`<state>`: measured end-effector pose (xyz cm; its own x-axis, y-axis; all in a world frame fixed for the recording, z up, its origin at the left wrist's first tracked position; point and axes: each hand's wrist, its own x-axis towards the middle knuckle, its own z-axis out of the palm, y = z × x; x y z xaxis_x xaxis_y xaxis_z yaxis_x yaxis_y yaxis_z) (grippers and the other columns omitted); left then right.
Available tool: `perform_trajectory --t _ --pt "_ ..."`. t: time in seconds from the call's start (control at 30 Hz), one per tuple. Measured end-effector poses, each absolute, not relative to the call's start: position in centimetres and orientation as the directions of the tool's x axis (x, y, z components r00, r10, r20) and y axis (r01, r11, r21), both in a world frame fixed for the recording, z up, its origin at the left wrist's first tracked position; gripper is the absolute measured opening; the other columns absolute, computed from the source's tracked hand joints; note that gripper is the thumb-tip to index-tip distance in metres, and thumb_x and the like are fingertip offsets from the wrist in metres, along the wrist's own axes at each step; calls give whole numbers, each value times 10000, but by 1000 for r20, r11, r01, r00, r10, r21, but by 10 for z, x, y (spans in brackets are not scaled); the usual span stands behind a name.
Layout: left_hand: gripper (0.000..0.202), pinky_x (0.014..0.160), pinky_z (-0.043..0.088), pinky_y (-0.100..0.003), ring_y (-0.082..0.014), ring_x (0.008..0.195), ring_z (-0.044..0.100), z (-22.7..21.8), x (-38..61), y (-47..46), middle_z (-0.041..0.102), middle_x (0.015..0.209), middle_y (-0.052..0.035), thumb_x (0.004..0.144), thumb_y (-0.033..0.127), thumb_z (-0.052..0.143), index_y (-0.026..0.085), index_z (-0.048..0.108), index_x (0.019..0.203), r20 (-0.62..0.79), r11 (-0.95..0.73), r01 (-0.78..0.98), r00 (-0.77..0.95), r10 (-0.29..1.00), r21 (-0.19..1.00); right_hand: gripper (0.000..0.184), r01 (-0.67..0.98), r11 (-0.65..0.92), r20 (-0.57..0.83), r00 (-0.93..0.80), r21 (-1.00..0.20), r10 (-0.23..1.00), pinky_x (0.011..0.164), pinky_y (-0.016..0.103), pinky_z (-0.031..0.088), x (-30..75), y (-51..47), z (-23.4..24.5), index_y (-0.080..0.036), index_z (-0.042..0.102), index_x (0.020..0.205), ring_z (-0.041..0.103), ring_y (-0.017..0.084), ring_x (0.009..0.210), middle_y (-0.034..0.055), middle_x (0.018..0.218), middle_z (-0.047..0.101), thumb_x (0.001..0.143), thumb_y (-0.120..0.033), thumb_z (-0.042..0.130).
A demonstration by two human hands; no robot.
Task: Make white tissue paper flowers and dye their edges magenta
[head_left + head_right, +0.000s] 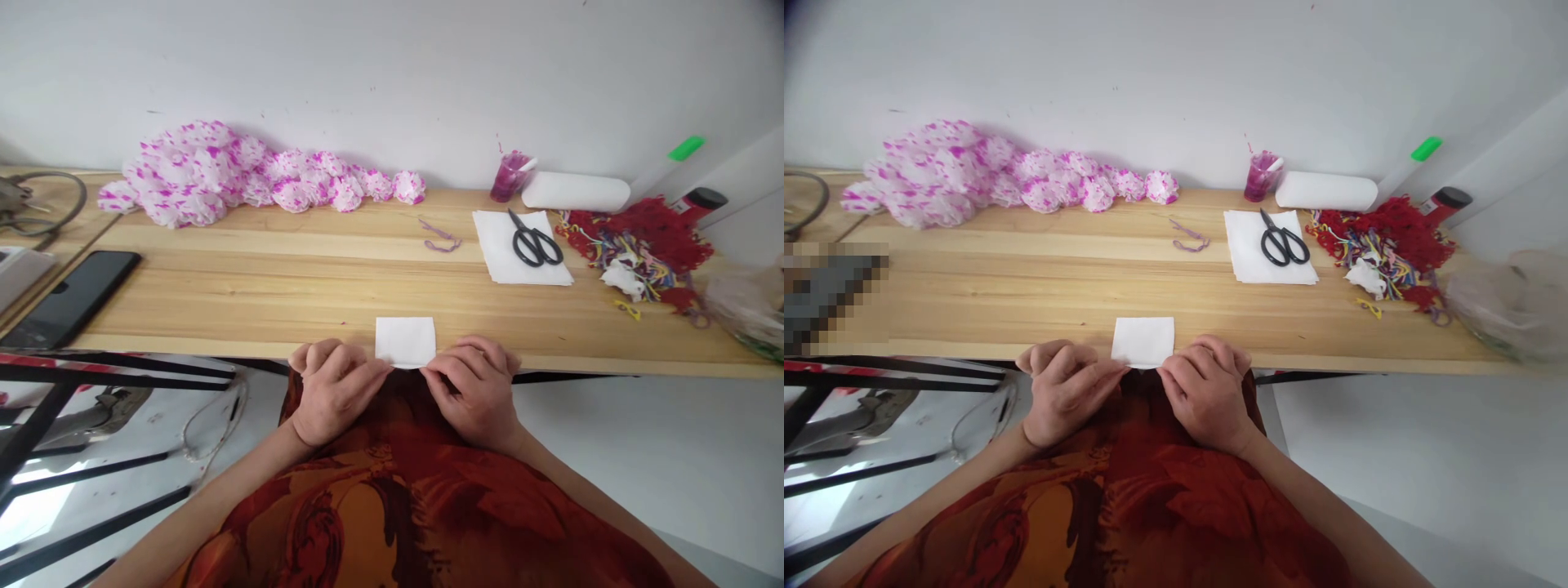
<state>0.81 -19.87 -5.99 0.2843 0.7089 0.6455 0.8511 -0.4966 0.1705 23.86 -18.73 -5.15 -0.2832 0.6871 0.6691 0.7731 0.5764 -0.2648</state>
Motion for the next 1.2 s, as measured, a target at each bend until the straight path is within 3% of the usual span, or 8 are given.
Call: perform_trajectory --t 0.13,0.5,0.9,1.2 --pt "207 780 336 -338 -147 782 525 -61 10 -198 637 762 39 840 231 770 385 746 976 691 -529 824 262 673 203 147 743 616 696 -297 -261 654 880 378 369 239 -187 -53 -263 711 811 611 211 985 -35 792 730 786 -146 797" --pt "124 770 337 -348 -170 796 516 -59 12 -194 633 755 23 809 274 803 352 758 894 712 -523 827 241 659 204 130 742 623 695 -311 -249 648 877 397 349 241 -187 -55 -270 732 818 614 213 992 -33 795 734 800 -155 791" --pt "242 796 335 -367 -169 818 543 -56 9 -197 667 745 45 852 237 760 413 743 1017 667 -515 835 273 694 194 155 727 638 721 -297 -255 626 856 376 365 240 -184 -58 -281 743 870 617 192 956 -50 782 737 787 -175 819" --pt "196 790 346 -377 -165 805 563 -55 11 -197 681 733 48 843 273 772 417 757 976 656 -477 854 240 716 208 176 740 626 743 -270 -247 612 851 375 368 240 -184 -60 -306 762 901 629 195 934 -49 757 731 781 -198 833"
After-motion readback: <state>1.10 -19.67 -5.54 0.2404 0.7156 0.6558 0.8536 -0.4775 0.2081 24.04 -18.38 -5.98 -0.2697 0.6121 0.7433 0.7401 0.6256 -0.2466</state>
